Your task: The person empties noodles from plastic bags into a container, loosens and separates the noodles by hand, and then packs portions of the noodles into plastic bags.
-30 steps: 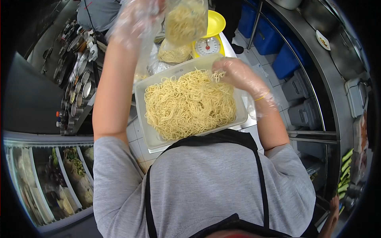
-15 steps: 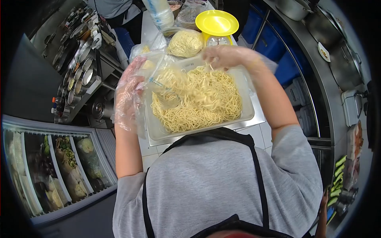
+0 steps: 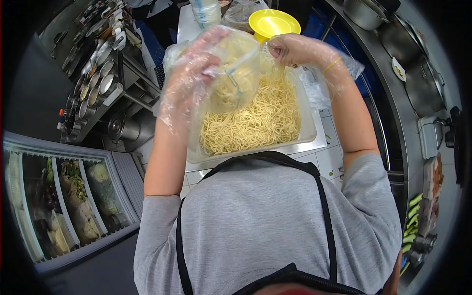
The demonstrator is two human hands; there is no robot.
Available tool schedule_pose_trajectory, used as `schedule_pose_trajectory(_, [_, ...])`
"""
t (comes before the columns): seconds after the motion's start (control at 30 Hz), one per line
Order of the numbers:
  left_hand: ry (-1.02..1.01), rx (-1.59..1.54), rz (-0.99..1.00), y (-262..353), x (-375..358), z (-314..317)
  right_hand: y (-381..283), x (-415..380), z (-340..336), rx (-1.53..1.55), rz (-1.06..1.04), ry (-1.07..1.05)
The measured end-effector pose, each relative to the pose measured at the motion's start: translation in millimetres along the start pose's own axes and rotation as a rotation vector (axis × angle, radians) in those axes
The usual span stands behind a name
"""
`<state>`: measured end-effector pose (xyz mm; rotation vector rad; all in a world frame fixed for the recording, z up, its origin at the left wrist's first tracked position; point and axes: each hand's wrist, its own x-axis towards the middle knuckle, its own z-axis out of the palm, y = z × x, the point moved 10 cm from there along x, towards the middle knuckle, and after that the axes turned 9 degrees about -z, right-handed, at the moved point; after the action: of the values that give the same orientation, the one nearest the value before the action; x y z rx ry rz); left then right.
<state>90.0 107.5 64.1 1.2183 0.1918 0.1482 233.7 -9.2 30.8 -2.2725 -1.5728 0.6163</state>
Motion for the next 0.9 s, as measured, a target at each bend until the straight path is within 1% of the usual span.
schedule_pose_trajectory(0.03, [0.02,-0.003,0.031,5,3,-7,1,4,3,0.0,0.008,0.0])
schedule_pose_trajectory(0.1, [0.03,-0.001,0.058,6,3,-17,-4,14,18,-0.401,-0.068,-0.094])
schedule_pose_trajectory(0.13, [0.049,0.002,0.06,1,1,-25,-2,12,27,-0.432,0.042,-0.152])
schedule_pose_trajectory(0.17, [0.073,0.006,0.063,-3,-3,-31,10,28,45,-0.372,-0.005,-0.096])
schedule_pose_trajectory(0.2, [0.155,0.02,0.026,-5,-12,-29,28,47,71,-0.315,-0.055,-0.039])
schedule_pose_trajectory(0.27, [0.156,0.012,-0.008,-21,-15,-35,32,41,105,-0.352,-0.074,0.105])
schedule_pose_trajectory(0.3, [0.156,0.005,-0.045,-31,-16,-39,50,54,129,-0.352,-0.081,0.104])
schedule_pose_trajectory(0.37, [0.153,-0.023,-0.048,-34,-20,-48,103,79,153,-0.033,0.12,0.212])
schedule_pose_trajectory(0.4, [0.141,-0.044,-0.068,-37,-22,-51,94,76,135,-0.081,0.075,0.181])
schedule_pose_trajectory(0.47, [0.141,-0.052,-0.094,-39,-25,-56,26,51,73,-0.25,-0.069,0.059])
schedule_pose_trajectory(0.5, [0.144,-0.056,-0.095,-40,-23,-58,-1,39,42,-0.287,-0.103,0.052])
schedule_pose_trajectory(0.57, [0.174,-0.087,-0.037,-37,-17,-64,-39,20,-6,-0.336,-0.132,0.115])
schedule_pose_trajectory(0.6, [0.172,-0.087,-0.042,-38,-16,-62,-59,6,-30,-0.279,-0.128,0.21])
schedule_pose_trajectory(0.63, [0.171,-0.082,-0.041,-37,-15,-60,-79,-2,-47,-0.206,-0.221,0.265])
schedule_pose_trajectory(0.7, [0.171,-0.076,-0.038,-35,-13,-60,-71,1,-65,-0.031,-0.229,0.175])
schedule_pose_trajectory(0.77, [0.114,-0.077,-0.033,-36,-8,-57,-121,-27,-99,-0.169,-0.26,0.298])
schedule_pose_trajectory(0.83, [0.11,-0.069,-0.04,-32,-7,-52,-135,-29,-116,-0.158,-0.362,0.329])
schedule_pose_trajectory(0.9, [0.11,-0.062,-0.045,-31,-5,-48,-139,-39,-133,-0.174,-0.197,0.409])
